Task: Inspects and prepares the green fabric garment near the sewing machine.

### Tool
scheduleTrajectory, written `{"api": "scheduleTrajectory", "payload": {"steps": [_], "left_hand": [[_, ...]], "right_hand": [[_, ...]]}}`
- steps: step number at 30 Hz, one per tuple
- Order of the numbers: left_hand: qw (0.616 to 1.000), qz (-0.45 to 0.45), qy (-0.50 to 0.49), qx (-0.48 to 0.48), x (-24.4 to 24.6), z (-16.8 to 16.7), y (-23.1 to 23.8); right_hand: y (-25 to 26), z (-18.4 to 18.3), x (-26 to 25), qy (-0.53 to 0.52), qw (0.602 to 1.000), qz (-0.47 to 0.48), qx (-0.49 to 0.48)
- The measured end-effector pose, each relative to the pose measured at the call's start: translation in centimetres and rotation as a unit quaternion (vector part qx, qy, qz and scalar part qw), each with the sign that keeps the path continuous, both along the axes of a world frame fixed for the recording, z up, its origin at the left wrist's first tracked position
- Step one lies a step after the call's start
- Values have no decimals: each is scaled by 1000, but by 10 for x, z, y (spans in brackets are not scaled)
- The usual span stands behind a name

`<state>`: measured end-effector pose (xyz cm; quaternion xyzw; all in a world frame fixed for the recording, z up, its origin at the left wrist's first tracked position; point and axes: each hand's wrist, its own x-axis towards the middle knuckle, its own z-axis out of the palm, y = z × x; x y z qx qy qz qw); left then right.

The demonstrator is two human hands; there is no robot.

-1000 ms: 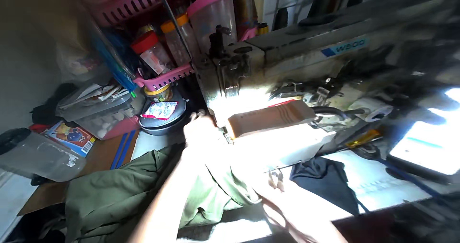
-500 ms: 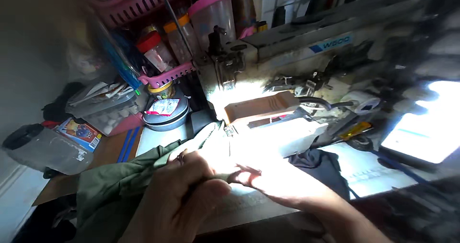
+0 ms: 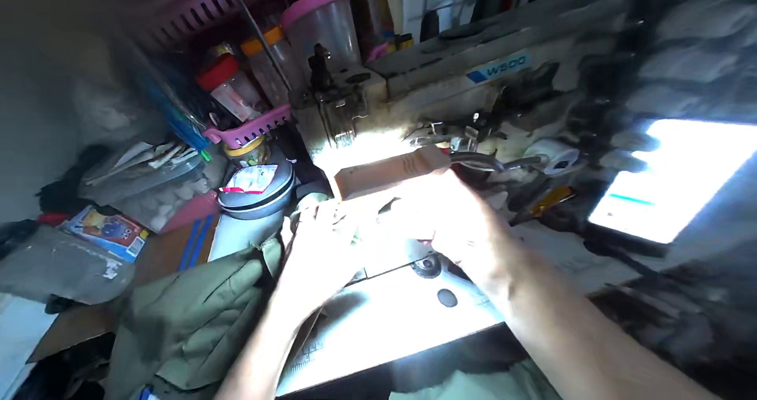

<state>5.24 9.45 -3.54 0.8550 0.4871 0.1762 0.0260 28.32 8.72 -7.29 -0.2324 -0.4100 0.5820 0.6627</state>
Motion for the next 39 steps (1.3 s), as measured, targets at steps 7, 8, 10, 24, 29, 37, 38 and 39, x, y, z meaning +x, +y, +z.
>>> {"api": "scheduleTrajectory", "payload": {"steps": [7,8,10,24,29,37,38,39], "left_hand": [[961,29,161,222,-2,11,30],[959,7,154,240,-4,12,25],[962,-43,105,249,-12,4,5],[962,-23,158,224,-25,-30,-22],[960,-28,171,220,-21,-25,-5],[965,-114,234,-29,-48,79,10],[969,-144,202,12,-54,93,5],[965,-186,174,64,-59,106,-2]], "right_hand": [[-54,53,-38,-148,983,-40,-102],[-68,46,-41,-179,976,-48,-113],[-97,23,-48,-262,955,-84,-113],[-145,-38,-59,-307,936,-138,-104],[-120,-42,-60,-295,940,-124,-117],[-64,-44,-42,-351,929,-84,-88],[-58,-43,-38,-373,923,-76,-52],[-56,-41,-34,-404,912,-74,1]]}}
